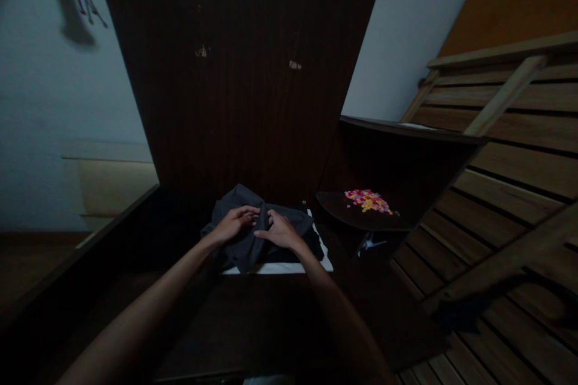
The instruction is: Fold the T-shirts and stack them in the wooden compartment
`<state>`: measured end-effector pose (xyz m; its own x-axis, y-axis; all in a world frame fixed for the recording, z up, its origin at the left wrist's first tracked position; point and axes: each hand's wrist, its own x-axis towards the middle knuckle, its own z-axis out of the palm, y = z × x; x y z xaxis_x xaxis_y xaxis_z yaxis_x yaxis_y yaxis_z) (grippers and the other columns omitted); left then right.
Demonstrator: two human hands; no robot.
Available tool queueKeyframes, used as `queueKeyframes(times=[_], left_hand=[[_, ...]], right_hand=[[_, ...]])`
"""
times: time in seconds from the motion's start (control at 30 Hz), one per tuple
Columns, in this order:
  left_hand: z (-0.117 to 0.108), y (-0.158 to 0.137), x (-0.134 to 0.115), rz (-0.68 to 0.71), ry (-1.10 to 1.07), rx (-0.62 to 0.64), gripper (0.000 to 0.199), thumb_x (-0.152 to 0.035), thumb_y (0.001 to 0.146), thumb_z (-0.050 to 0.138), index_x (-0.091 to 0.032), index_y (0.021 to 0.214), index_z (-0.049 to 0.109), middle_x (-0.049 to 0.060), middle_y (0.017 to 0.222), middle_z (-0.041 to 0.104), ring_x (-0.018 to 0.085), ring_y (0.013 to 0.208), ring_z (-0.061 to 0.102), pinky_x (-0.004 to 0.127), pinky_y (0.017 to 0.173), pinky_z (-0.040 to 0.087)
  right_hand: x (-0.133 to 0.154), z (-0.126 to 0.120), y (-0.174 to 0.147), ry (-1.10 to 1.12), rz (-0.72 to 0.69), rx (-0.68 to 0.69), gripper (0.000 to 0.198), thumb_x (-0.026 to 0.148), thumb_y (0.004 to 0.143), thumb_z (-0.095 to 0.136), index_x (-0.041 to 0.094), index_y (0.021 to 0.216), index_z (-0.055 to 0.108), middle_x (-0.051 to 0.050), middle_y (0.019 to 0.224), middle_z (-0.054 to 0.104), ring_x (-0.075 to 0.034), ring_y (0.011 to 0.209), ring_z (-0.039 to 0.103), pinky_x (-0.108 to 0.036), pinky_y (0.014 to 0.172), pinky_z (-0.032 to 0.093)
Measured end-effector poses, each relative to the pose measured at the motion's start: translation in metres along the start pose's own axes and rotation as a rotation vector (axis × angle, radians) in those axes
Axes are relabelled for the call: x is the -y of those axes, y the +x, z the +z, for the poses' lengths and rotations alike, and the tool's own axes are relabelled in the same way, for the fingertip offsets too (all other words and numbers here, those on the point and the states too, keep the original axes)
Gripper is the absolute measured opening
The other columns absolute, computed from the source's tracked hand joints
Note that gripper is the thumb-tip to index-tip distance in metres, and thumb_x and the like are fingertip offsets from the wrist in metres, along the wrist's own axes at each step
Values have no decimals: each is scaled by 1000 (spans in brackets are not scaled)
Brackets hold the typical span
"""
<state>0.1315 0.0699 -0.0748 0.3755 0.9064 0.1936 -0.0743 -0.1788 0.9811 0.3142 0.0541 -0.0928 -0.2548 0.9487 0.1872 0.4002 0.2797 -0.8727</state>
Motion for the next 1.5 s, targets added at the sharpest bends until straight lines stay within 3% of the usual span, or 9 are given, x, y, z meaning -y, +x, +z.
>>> queueKeyframes(times=[0.1, 0.23, 0.47, 0.63, 0.83, 1.0, 1.17, 1.37, 1.5], left_hand=[[-8, 3, 6, 22, 16, -99, 17, -19, 70, 56, -15, 84, 66, 9, 93, 72, 21, 87, 68, 37, 76, 56], [-36, -9, 6, 107, 485, -337, 22, -16, 70, 52, -20, 84, 69, 6, 96, 72, 22, 95, 65, 42, 92, 50], [-63, -45, 12, 44, 661, 37, 51, -45, 70, 67, -22, 115, 65, 9, 122, 67, 27, 109, 62, 41, 96, 47], [-50, -46, 23, 99, 741, -34, 49, -52, 73, 64, -18, 107, 68, 12, 114, 69, 28, 107, 63, 40, 97, 45], [-43, -20, 23, 121, 570, -355, 32, -39, 86, 44, -17, 91, 65, 8, 94, 71, 23, 90, 65, 34, 85, 48], [-32, -4, -2, 176, 504, -446, 25, -38, 86, 45, -19, 83, 61, 3, 86, 67, 20, 85, 61, 31, 81, 46], [-29, 6, -37, 271, 333, -517, 21, -38, 82, 52, -19, 80, 61, -1, 76, 62, 17, 77, 57, 26, 74, 44], [-55, 11, -74, 267, -126, -724, 39, -50, 64, 72, -15, 79, 64, -2, 69, 61, 13, 66, 55, 23, 62, 44], [-79, 3, -91, 217, -204, -764, 48, -46, 50, 82, -14, 81, 67, 0, 70, 65, 13, 63, 57, 24, 61, 46]], right_hand=[[-23, 0, 6, 39, 62, -126, 32, 43, 63, 73, 19, 74, 57, 7, 56, 52, -11, 50, 51, -22, 46, 44], [-49, -22, 12, 65, 194, -301, 23, 41, 69, 63, 20, 77, 60, 4, 58, 58, -13, 49, 54, -25, 46, 45], [-77, -42, 10, -364, 326, -438, 15, 30, 68, 64, 19, 78, 67, -3, 71, 68, -21, 74, 66, -32, 72, 50], [-70, -33, 7, -240, 280, -415, 28, 34, 71, 67, 18, 95, 66, -5, 88, 70, -19, 82, 68, -32, 76, 52], [-34, -28, -14, 95, 102, -231, 56, 49, 76, 66, 22, 124, 57, -10, 128, 61, -22, 103, 65, -36, 85, 54], [-25, -8, -31, -239, -8, -143, 68, 19, 62, 76, 19, 128, 57, -16, 145, 46, -32, 131, 47, -46, 107, 40], [-25, -12, -24, -364, -88, -246, 73, -4, 59, 54, 19, 129, 55, -13, 130, 60, -24, 109, 64, -37, 92, 52], [-5, -53, -11, -435, 50, -303, 29, 3, 63, 57, 19, 82, 72, -7, 85, 74, -21, 80, 69, -28, 71, 51], [3, -73, -1, -202, 71, -432, 20, 10, 61, 56, 19, 72, 70, -4, 75, 73, -21, 76, 68, -27, 68, 49]])
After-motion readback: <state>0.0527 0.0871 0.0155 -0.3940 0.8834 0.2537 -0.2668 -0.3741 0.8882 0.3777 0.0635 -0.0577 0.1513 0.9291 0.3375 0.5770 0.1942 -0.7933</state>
